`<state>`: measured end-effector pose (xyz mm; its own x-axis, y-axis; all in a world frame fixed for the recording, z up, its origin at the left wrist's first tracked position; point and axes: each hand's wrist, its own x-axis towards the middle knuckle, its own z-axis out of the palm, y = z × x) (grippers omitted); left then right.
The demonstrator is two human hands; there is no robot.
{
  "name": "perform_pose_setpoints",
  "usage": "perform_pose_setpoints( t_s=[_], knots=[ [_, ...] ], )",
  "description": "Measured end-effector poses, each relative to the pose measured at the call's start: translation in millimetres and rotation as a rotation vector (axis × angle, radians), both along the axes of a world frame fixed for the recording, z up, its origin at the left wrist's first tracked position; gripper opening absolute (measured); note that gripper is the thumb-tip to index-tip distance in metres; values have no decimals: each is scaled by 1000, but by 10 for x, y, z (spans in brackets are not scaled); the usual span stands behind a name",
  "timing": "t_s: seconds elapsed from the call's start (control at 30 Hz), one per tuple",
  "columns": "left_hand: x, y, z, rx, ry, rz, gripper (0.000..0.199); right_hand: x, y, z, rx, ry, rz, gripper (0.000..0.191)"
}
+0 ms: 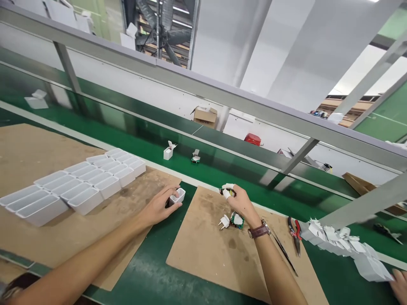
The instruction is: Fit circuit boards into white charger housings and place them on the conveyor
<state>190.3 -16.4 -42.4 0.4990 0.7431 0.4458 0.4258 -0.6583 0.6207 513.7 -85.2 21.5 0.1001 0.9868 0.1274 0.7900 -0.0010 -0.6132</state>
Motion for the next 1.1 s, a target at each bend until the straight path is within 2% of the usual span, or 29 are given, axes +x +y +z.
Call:
perform_pose_setpoints(
  t_s=[0.13, 0.27, 0.33, 0.43, 0.53, 0.63, 0.8, 0.93, 1.1],
  knots=[
    [-7, -28, 15, -25, -26, -11, 18, -326, 60, -1, -84, 102, 159, 40],
    [-25, -71, 37, -47, -41, -9, 18, -644, 74, -102, -148, 65, 295, 31],
    [-31, -91, 46, -65, -51, -15, 20, -704, 50, -102, -132, 28, 295, 28],
    [-21, -111, 61, -114, -65, -30, 29, -712, -52, -32, -177, -114, 267, 37],
    [2, -125, 73, -181, -70, -25, 55, -738, -211, 18, -249, -291, 277, 43],
    [15, -134, 71, -250, -62, -16, 74, -810, -357, -32, -205, -323, 297, 34],
    [14, -132, 51, -287, -8, 6, 68, -901, -488, -211, -133, -394, 261, 21],
    [13, -126, 43, -268, 22, 15, 66, -911, -508, -238, -76, -426, 265, 16],
    [9, -134, 30, -218, 27, -6, 66, -855, -451, -92, 79, -103, 322, 55]
  ],
)
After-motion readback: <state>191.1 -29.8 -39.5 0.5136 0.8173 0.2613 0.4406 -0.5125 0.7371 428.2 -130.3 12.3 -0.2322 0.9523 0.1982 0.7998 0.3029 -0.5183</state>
